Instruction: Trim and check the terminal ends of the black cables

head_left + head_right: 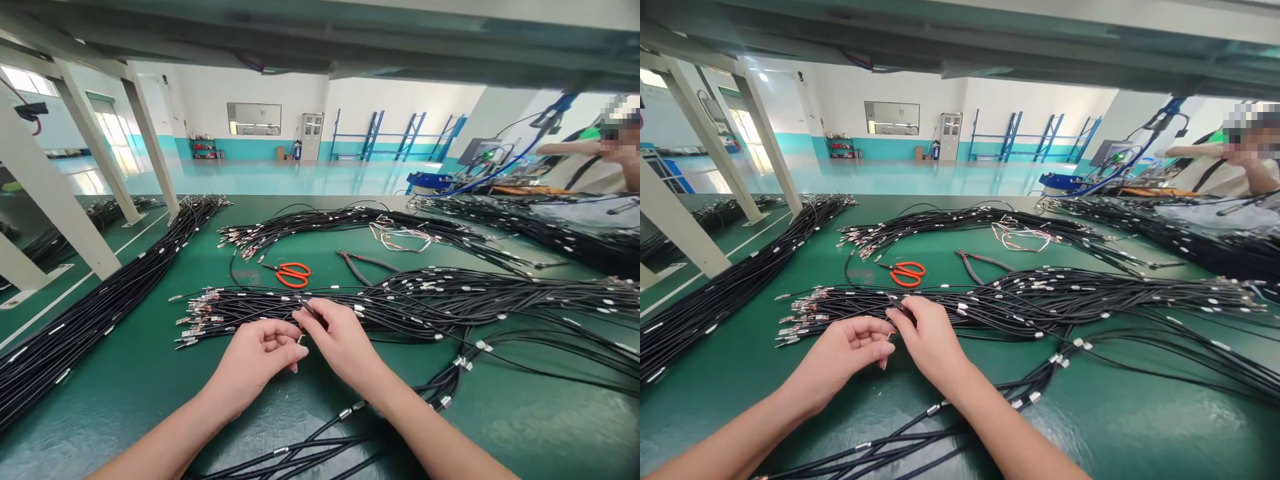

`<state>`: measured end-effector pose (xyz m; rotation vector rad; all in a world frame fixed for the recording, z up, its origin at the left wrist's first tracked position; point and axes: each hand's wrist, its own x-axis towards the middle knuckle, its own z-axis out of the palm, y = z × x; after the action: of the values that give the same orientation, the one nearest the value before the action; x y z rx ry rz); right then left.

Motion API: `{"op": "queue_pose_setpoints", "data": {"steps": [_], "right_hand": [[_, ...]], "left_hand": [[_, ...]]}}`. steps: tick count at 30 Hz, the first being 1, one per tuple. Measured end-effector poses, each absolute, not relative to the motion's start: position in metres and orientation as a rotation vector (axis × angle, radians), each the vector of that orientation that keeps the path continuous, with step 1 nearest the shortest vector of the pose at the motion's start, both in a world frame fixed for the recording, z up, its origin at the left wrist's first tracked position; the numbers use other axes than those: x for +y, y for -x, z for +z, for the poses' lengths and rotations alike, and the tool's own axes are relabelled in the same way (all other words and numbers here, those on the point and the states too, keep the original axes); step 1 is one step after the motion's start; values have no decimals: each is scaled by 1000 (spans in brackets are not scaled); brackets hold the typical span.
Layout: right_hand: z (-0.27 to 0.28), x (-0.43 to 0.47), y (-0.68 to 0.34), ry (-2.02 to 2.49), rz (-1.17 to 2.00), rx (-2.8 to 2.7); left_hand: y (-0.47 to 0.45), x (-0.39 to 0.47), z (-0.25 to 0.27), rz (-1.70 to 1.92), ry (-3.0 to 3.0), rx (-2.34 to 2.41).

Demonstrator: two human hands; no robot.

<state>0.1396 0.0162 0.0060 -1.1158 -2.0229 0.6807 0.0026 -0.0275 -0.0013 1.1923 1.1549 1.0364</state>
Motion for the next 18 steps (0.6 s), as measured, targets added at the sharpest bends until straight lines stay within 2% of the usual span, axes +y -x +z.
{"op": "queue_pose_setpoints", "data": {"steps": [7, 11, 18], "right_hand": [[13, 14, -143, 982, 816, -2088], [13, 13, -142, 1041, 773, -2038], [13, 13, -143, 1122, 896, -1947]], "left_hand": [[0, -27, -5, 1108, -1240, 1261], [1, -27, -8, 1129, -1342, 1260], [3, -30, -7, 1114, -1540, 1325]]}}
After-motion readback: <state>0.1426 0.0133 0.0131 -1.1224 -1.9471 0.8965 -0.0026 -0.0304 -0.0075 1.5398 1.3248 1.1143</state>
